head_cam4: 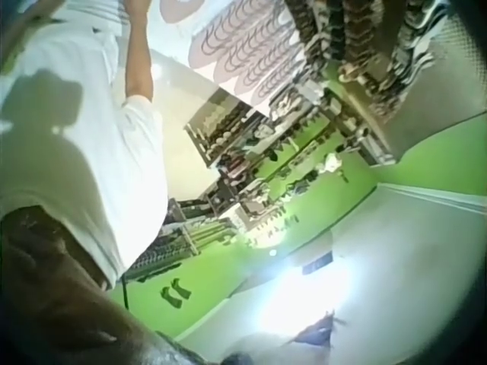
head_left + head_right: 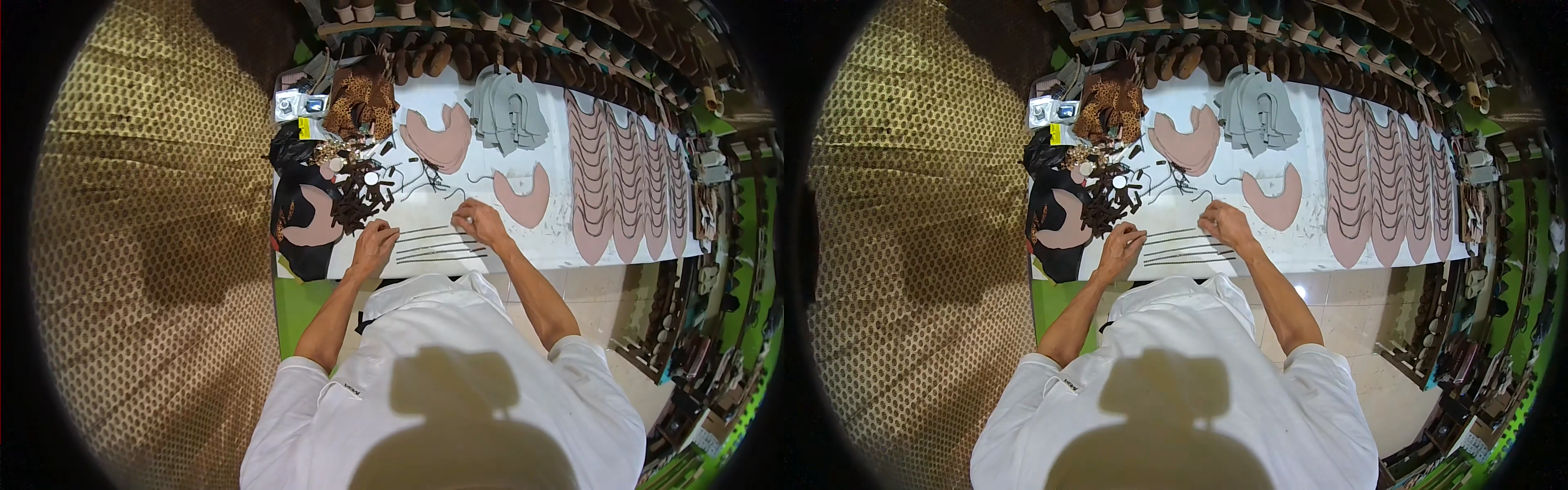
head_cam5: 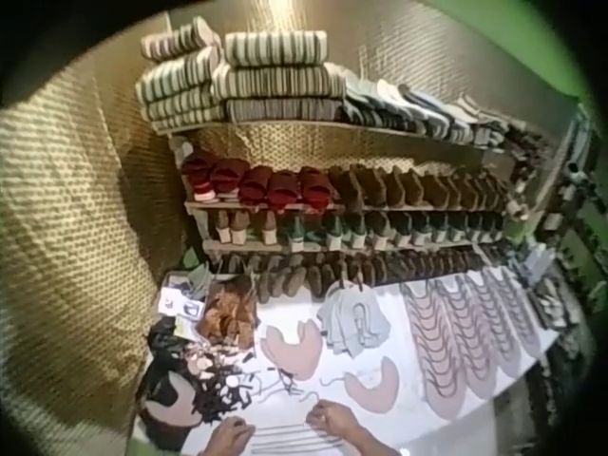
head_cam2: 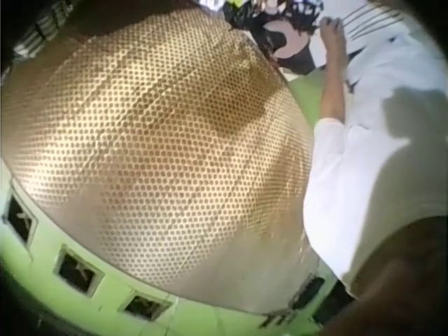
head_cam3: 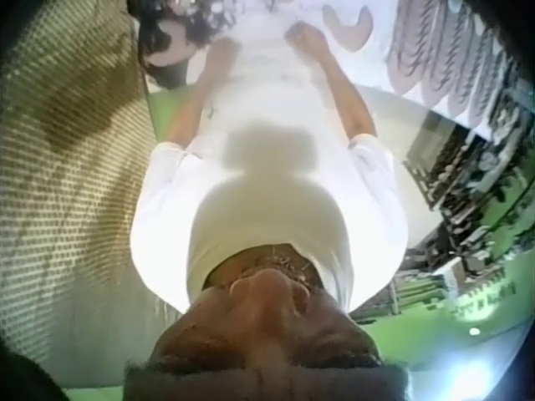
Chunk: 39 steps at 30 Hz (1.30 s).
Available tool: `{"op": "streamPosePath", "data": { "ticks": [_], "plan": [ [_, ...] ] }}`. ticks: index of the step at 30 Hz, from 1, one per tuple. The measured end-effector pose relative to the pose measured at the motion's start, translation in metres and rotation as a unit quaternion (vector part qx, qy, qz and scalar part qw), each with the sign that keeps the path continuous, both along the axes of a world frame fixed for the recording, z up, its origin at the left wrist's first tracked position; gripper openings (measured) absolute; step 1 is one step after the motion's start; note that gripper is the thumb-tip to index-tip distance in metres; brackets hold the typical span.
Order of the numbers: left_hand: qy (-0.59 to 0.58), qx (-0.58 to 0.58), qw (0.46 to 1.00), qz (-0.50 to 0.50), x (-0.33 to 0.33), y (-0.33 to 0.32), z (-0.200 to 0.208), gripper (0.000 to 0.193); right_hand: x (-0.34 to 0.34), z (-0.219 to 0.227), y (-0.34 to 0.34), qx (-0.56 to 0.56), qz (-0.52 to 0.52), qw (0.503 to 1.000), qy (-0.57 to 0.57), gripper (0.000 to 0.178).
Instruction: Organizing and aligning shoe component pieces on a white workspace template.
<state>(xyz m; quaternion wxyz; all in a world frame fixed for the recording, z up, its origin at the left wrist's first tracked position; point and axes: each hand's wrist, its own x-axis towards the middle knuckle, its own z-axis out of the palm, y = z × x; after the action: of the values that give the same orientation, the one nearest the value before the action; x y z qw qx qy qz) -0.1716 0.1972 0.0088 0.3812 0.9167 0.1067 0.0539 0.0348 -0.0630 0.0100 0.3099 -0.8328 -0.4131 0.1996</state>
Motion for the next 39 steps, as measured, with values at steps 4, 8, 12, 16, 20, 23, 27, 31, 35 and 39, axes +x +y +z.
{"op": "streamPosePath", "data": {
  "ticks": [4,8,12,16,20,23,27,31,35,39],
  "plan": [
    [0.001,-0.045,0.999,0.021,0.002,0.002,-0.003,0.021,0.012,-0.003,0.007,0.015,-0.160,0.987,-0.014,0.025],
    [0.039,-0.124,0.990,0.051,0.003,0.002,-0.004,0.022,0.022,0.000,0.022,0.002,-0.145,0.988,-0.058,0.025],
    [0.040,-0.145,0.987,0.056,0.010,-0.006,0.001,0.023,0.032,-0.006,0.021,-0.014,-0.120,0.992,-0.038,0.022],
    [0.032,-0.156,0.986,0.052,0.014,-0.014,0.006,0.022,0.035,-0.007,0.004,0.011,-0.030,0.998,-0.063,0.015],
    [0.015,-0.108,0.993,0.043,0.017,-0.022,0.002,0.021,0.030,0.001,-0.010,-0.006,0.050,0.995,-0.087,0.012],
    [-0.010,-0.062,0.998,0.025,0.029,-0.035,0.005,0.020,0.026,0.008,-0.016,-0.038,0.063,0.995,-0.071,0.011],
    [-0.058,-0.019,0.998,-0.015,0.049,-0.049,0.002,0.017,0.019,0.010,-0.024,-0.042,0.071,0.994,-0.068,0.013],
    [-0.072,-0.004,0.996,-0.044,0.062,-0.058,0.000,0.019,0.015,0.009,-0.033,-0.039,0.079,0.994,-0.066,0.015],
    [-0.073,-0.012,0.996,-0.042,0.063,-0.060,-0.002,0.020,0.010,0.019,-0.025,0.014,0.086,0.995,-0.046,0.017],
    [-0.040,0.009,0.998,-0.049,0.060,-0.057,-0.003,0.025,0.011,0.023,-0.019,0.037,0.074,0.996,-0.024,0.018]
  ]
}}
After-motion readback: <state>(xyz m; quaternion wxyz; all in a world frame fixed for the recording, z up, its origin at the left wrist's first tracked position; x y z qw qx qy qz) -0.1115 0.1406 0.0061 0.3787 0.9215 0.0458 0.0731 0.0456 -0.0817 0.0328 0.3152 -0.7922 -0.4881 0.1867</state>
